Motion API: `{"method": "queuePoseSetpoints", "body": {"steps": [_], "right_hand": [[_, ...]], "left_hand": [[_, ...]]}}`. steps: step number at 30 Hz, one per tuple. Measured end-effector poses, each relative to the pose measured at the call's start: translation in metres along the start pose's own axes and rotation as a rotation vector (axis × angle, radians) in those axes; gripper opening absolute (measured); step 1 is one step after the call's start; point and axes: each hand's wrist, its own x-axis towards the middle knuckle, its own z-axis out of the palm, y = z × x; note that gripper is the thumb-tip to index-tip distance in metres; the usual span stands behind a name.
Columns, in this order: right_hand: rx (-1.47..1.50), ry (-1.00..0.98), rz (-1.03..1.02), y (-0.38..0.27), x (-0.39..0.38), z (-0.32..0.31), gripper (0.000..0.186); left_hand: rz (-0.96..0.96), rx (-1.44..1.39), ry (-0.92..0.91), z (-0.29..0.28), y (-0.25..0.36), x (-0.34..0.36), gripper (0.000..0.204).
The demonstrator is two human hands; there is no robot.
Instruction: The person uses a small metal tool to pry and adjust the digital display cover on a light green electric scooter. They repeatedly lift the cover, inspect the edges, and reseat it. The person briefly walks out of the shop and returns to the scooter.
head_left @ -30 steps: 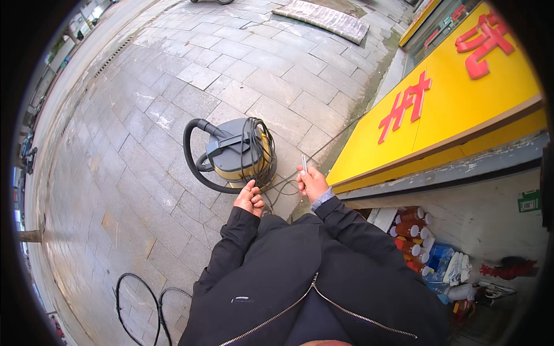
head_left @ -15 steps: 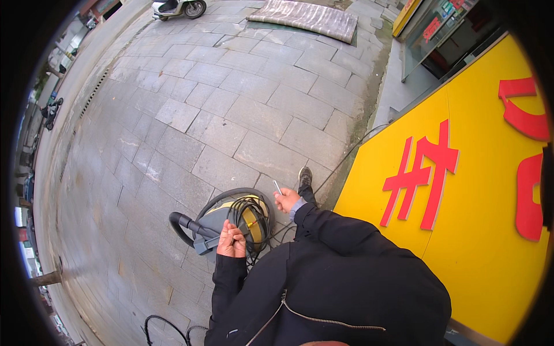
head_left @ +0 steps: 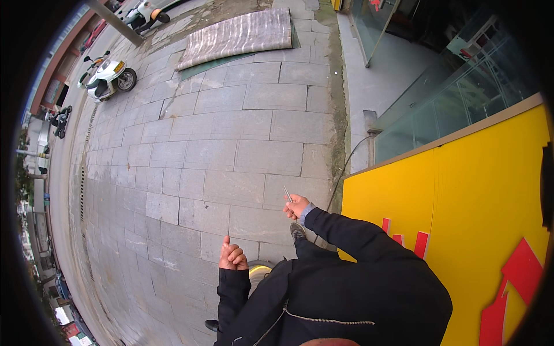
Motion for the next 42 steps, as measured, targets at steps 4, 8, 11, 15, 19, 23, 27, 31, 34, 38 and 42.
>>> {"method": "queuePoseSetpoints", "body": {"steps": [4,8,11,15,19,23,27,31,34,38,42], "right_hand": [[0.063,0.126,-0.127,-0.107,0.044,-0.079,0.036],[0.195,0.249,-0.184,-0.203,0.102,-0.149,0.030],[0.223,0.309,-0.218,-0.260,0.158,-0.206,0.039],[0.257,0.406,-0.180,-0.341,0.229,-0.296,0.045],[0.322,0.549,-0.110,-0.422,0.243,-0.394,0.044],[0.423,0.716,-0.179,-0.491,0.258,-0.503,0.034],[0.390,0.936,-0.063,-0.544,0.302,-0.629,0.026],[0.433,1.016,0.039,-0.582,0.368,-0.758,0.016],[0.259,0.949,0.072,-0.605,0.393,-0.843,0.014],[-0.194,1.073,-0.134,-0.676,0.379,-0.956,0.015],[0.326,0.941,-0.215,-0.764,0.279,-1.041,0.016]], "left_hand": [[0.017,0.254,0.174,0.096,-0.024,0.103,0.018],[-0.115,0.395,0.226,0.179,-0.061,0.225,0.015],[-0.193,0.511,0.166,0.241,-0.104,0.344,0.016],[-0.293,0.672,-0.028,0.366,-0.186,0.525,0.021],[-0.429,0.873,-0.119,0.507,-0.277,0.623,0.036],[-0.537,0.945,-0.461,0.618,-0.356,0.694,0.027],[-0.675,0.873,-0.520,0.686,-0.432,0.775,0.022],[-0.772,0.771,-0.396,0.737,-0.508,0.840,0.032],[-0.822,0.708,-0.245,0.792,-0.565,0.867,0.040],[-0.876,0.810,-0.170,0.877,-0.678,0.892,0.048],[-1.061,0.871,-0.237,0.956,-0.814,0.916,0.049]]}}
